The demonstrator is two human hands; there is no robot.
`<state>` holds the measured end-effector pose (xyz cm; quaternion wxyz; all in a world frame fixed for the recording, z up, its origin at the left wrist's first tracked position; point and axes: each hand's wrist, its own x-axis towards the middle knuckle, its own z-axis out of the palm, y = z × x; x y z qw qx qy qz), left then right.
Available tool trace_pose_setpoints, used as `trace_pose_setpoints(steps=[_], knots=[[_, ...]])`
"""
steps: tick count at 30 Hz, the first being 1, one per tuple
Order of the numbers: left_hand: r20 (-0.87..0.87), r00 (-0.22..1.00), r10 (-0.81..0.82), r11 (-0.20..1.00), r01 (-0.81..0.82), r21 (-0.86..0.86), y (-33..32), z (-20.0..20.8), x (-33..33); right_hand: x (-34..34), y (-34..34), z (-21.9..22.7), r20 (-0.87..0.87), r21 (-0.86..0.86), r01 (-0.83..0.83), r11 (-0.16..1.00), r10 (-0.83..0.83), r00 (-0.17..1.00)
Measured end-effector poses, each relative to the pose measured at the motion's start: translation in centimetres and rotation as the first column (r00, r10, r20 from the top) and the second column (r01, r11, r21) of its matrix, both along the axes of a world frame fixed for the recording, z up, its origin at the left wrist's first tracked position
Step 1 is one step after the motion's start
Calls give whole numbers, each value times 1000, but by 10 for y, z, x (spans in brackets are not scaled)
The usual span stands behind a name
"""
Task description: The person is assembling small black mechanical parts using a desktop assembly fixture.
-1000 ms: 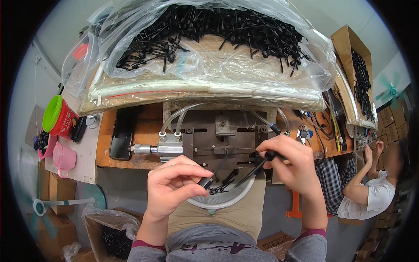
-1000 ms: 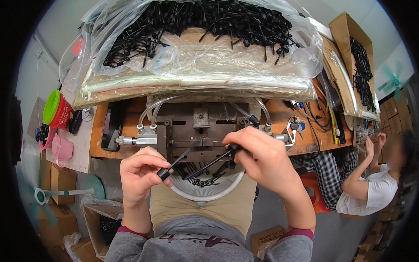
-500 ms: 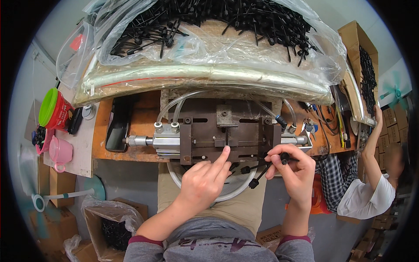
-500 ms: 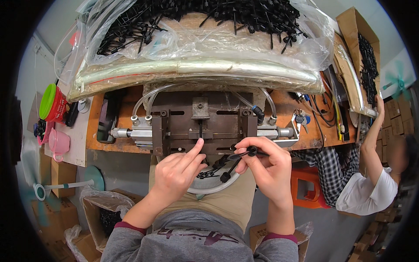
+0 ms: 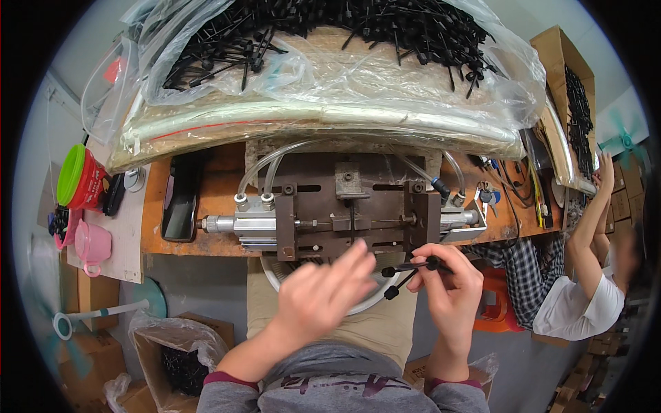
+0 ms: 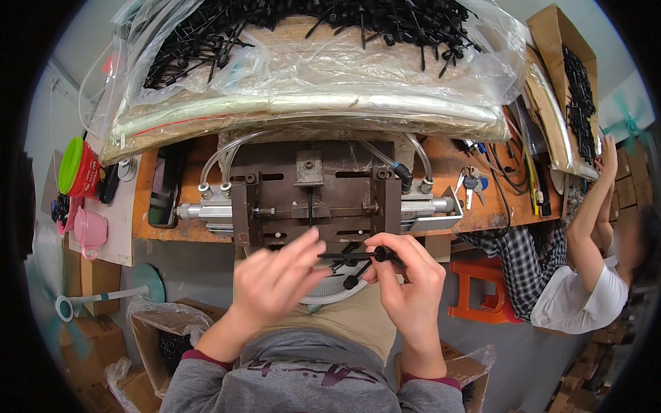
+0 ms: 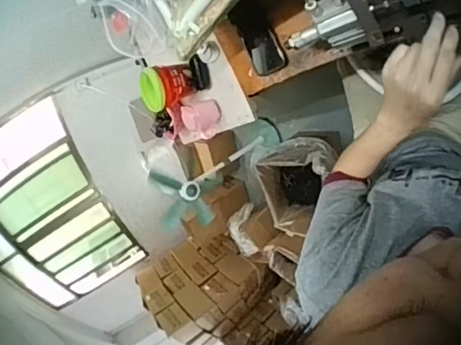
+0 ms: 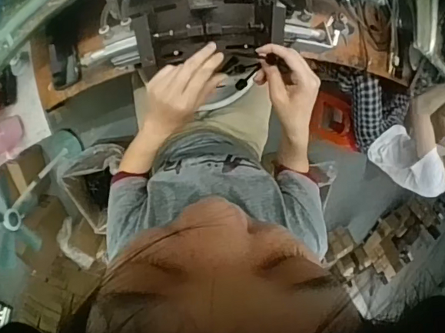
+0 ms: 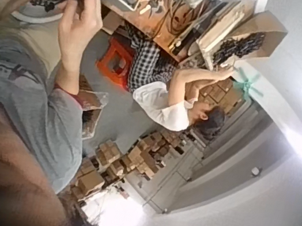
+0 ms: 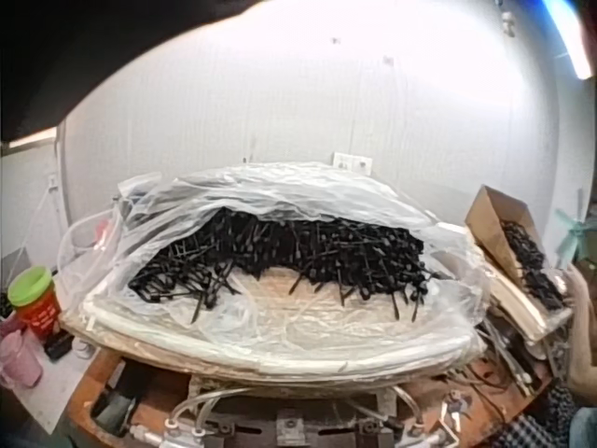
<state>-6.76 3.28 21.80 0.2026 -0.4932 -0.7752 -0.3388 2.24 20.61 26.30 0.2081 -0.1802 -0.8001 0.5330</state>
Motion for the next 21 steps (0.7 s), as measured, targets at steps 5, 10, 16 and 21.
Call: trace_pose_setpoints(steps=[5, 10, 16, 21], knots=[[-22, 979, -205, 965, 206, 162, -2, 33, 27, -2, -16, -13, 57, 163, -73, 984, 65, 996], [103, 995, -10, 988, -6, 153, 16, 23, 21, -3, -30, -14, -15, 336, -95, 937, 106, 994], [207, 965, -164, 952, 100, 289, 5, 15, 15, -4, -34, -20, -110, 359, -94, 928, 142, 984], [350, 935, -60, 983, -7, 185, -7, 10, 8, -1, -27, -14, -30, -15, 28, 999, -28, 999]])
